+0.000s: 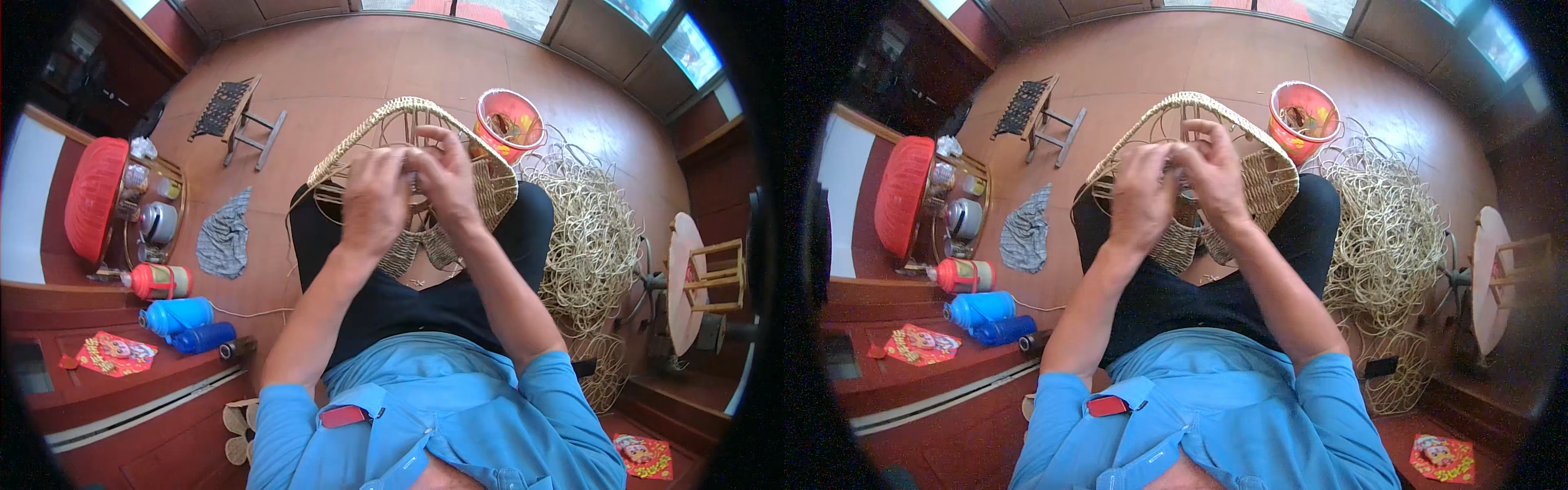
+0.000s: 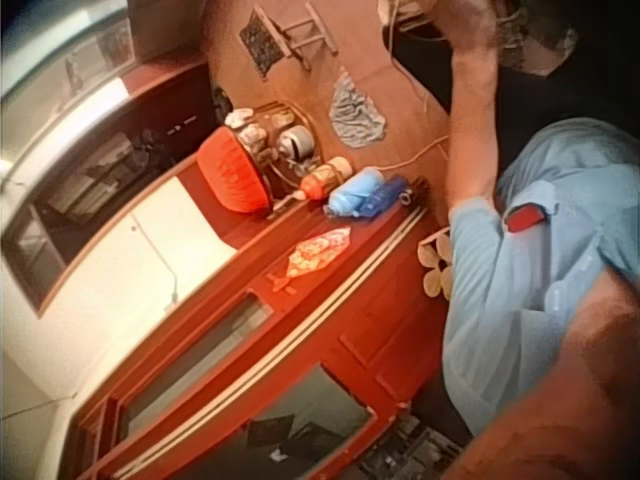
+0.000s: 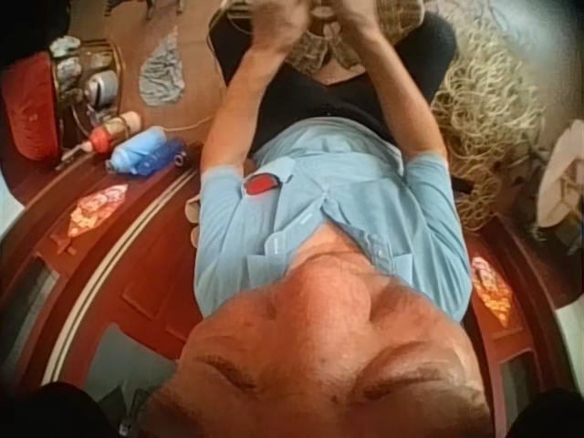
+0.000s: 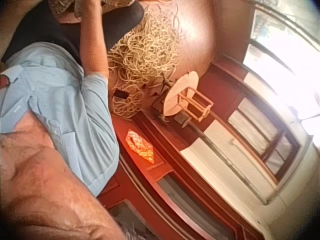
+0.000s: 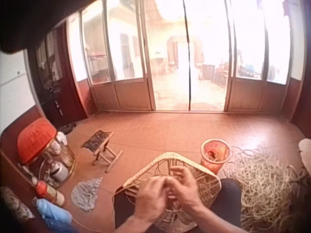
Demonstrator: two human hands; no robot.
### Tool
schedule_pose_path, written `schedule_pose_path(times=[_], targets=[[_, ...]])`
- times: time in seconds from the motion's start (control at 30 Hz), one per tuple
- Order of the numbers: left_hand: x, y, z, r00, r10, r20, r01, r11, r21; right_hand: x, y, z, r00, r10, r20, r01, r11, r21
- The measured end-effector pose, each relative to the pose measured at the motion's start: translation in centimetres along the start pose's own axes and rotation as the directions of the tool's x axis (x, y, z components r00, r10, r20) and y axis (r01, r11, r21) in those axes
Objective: The person weaves strands of rattan onto a wicker frame by hand, threading the strips through the structure and pulling them tight.
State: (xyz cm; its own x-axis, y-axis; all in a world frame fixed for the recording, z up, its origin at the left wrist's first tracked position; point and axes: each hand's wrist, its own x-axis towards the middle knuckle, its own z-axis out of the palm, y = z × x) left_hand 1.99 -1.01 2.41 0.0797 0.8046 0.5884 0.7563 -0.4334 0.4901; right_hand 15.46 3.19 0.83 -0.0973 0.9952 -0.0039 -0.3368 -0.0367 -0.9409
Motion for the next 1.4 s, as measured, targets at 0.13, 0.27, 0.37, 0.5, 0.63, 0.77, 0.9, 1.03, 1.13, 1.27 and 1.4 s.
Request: schedule_pose_path(times=[0.13,0.27,0.37,0.5,0.63,0.77,0.9,1.03,1.13,1.27,1.4], targets=[[-0.6,2.3,3.7,0.967,0.227,0.119,-0.236,0.970,0.063,-0.1,-4.2,-10.6,0.999,0.018,0.036,-0.019,0.999,0.046],[-2.8,2.4,2.7,0.951,0.275,0.144,-0.274,0.961,-0.030,-1.6,-8.1,-28.9,0.946,-0.052,-0.319,-0.004,0.985,-0.173],[-3.6,0.0,-0.3,0.929,0.307,0.206,-0.317,0.948,0.018,-6.4,-11.6,-45.9,0.747,-0.057,-0.662,-0.005,0.996,-0.091],[-3.8,-3.0,-3.3,0.905,0.351,0.239,-0.377,0.923,0.073,-18.8,-15.8,-64.9,0.374,0.049,-0.926,-0.101,0.995,0.012],[-3.4,-4.8,-4.7,0.786,0.528,0.323,-0.587,0.801,0.119,-30.7,-14.5,-74.3,0.227,0.091,-0.970,-0.257,0.966,0.030],[-3.2,-7.3,-7.5,0.783,0.512,0.353,-0.594,0.784,0.179,-42.0,-11.0,-76.6,-0.122,0.070,-0.990,-0.238,0.966,0.097],[-3.9,-10.2,-10.3,0.771,0.450,0.450,-0.600,0.751,0.276,-47.2,-7.0,-75.6,-0.156,0.222,-0.962,-0.292,0.920,0.260],[-4.5,-13.8,-13.4,0.812,0.420,0.406,-0.559,0.762,0.329,-41.7,-3.4,-69.5,-0.109,0.177,-0.978,-0.434,0.877,0.207],[-5.1,-16.3,-16.3,0.836,0.312,0.452,-0.518,0.722,0.459,-29.6,-3.7,-58.9,0.532,-0.362,-0.765,-0.745,0.229,-0.626],[-5.9,-18.1,-19.2,0.859,0.264,0.439,-0.477,0.722,0.500,-13.2,-3.6,-35.1,0.854,-0.474,-0.215,0.062,0.504,-0.861],[-6.2,-18.4,-21.3,0.882,0.212,0.420,-0.437,0.701,0.564,-6.2,-3.1,-12.7,0.846,-0.474,0.245,0.442,0.365,-0.819]])
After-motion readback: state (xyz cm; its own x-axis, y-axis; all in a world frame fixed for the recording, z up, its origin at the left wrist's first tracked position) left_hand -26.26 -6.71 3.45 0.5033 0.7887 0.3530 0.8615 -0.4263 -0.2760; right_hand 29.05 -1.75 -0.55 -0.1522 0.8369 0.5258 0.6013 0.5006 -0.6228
